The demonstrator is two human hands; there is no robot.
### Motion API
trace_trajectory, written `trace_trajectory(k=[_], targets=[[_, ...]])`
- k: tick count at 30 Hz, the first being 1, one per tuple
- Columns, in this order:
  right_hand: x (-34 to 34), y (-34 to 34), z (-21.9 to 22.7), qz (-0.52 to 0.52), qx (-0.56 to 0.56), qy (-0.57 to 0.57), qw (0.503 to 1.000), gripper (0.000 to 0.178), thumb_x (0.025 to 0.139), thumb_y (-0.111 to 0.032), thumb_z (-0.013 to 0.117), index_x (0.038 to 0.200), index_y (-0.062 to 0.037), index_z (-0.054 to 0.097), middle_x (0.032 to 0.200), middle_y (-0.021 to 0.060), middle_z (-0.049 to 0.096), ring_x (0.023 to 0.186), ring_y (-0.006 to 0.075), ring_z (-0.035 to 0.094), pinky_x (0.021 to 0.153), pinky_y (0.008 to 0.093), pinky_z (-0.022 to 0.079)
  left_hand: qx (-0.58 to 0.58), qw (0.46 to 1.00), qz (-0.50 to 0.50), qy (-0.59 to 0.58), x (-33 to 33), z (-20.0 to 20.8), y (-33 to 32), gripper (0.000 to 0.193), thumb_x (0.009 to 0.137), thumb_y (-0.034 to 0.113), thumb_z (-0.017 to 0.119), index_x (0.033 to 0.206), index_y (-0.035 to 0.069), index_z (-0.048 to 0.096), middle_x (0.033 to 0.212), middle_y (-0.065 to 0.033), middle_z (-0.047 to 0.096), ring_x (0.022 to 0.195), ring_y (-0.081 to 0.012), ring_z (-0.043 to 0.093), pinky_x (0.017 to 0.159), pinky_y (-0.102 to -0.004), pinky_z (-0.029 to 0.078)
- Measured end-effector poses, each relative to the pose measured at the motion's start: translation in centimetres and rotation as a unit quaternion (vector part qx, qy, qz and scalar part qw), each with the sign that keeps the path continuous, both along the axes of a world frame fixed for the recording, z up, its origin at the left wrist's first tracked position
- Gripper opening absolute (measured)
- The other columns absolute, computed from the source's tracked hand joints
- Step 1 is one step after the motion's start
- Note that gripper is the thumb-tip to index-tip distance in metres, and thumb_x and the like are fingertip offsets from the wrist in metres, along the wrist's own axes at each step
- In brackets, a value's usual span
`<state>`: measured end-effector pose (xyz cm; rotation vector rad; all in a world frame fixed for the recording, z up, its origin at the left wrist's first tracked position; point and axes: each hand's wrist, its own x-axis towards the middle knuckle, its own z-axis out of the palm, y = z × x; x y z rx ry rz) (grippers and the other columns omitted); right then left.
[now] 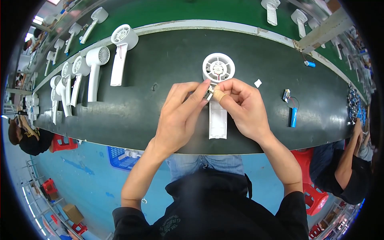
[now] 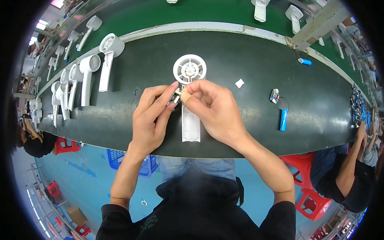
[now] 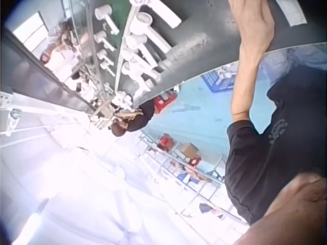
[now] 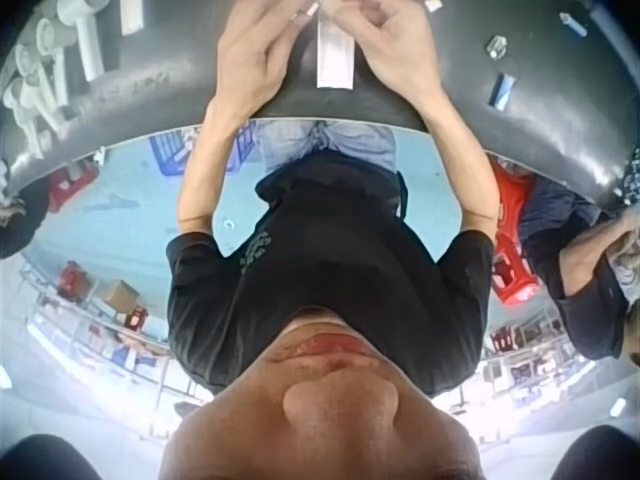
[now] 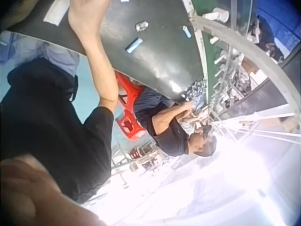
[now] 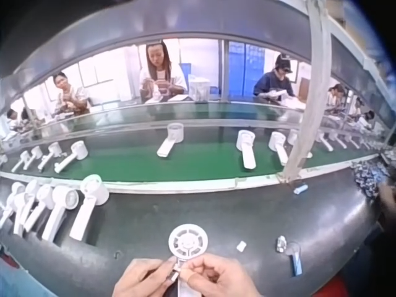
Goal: The person assembles internal components into portable hand fan housings by hand, placing electric motors, lithium batteries, and circuit boards into the housings on a factory production line.
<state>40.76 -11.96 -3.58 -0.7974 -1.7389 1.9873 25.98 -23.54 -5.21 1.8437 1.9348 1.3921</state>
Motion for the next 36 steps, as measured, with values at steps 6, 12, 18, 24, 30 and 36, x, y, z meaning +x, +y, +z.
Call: trace_trajectory(k=[6,12,18,24,30,36], targets=[[0.0,0.1,-0.2,0.007,-0.006,0.008,1.000,0.008,0.097,-0.003,0.058,0.102,0.0028,0.063,0.087,-0.0032,0.063,0.076,-0.0003,0.055,0.068,0.0167,0.044,-0.012,0.999,-0.035,-0.012,-0.5,0.5,0.1,0.041,0.085,-0.005,0.067,0.126,0.000,0.064,0.107,-0.0125,0.061,0.089,-0.0284,0.056,0.077,-0.0362,0.049],[0.1,0.3,-0.6,-0.023,0.254,-0.034,0.966,0.006,0.088,-0.001,0.069,0.093,0.0003,0.066,0.083,-0.0022,0.062,0.063,0.0000,0.051,0.054,0.0183,0.040,-0.021,0.998,-0.052,-0.016,-0.7,0.7,0.2,0.038,0.087,-0.002,0.065,0.125,-0.001,0.064,0.107,-0.0131,0.063,0.091,-0.0292,0.057,0.078,-0.0364,0.049],[-0.6,0.2,-1.2,-0.062,0.432,0.055,0.898,0.015,0.077,0.007,0.072,0.088,-0.0003,0.064,0.078,0.0016,0.059,0.054,0.0032,0.049,0.047,0.0200,0.037,-0.029,0.997,-0.059,-0.041,-0.7,0.8,0.1,0.038,0.086,-0.003,0.065,0.124,-0.001,0.065,0.106,-0.0126,0.064,0.091,-0.0294,0.058,0.078,-0.0365,0.049],[-0.4,0.6,-1.6,-0.051,0.481,0.079,0.872,0.019,0.074,0.009,0.072,0.088,-0.0006,0.063,0.079,0.0039,0.061,0.056,0.0082,0.053,0.049,0.0227,0.043,-0.032,0.995,-0.083,-0.054,-1.1,0.8,0.2,0.038,0.085,-0.004,0.065,0.122,-0.001,0.065,0.105,-0.0122,0.065,0.091,-0.0296,0.059,0.079,-0.0361,0.049],[-0.3,1.1,-1.5,-0.038,0.542,0.111,0.832,0.022,0.071,0.010,0.073,0.088,-0.0015,0.063,0.075,0.0046,0.061,0.058,0.0115,0.055,0.050,0.0238,0.045,-0.036,0.991,-0.107,-0.067,-1.2,0.7,0.0,0.038,0.085,-0.005,0.065,0.122,-0.001,0.065,0.103,-0.0119,0.065,0.090,-0.0293,0.059,0.078,-0.0361,0.049],[-0.3,1.3,-1.4,-0.012,0.515,0.101,0.851,0.021,0.073,0.009,0.074,0.088,-0.0015,0.063,0.075,0.0048,0.061,0.058,0.0125,0.056,0.051,0.0246,0.045,-0.030,0.993,-0.104,-0.051,-1.3,0.8,-0.1,0.037,0.085,-0.006,0.065,0.121,-0.002,0.065,0.101,-0.0122,0.065,0.089,-0.0291,0.058,0.077,-0.0361,0.049]])
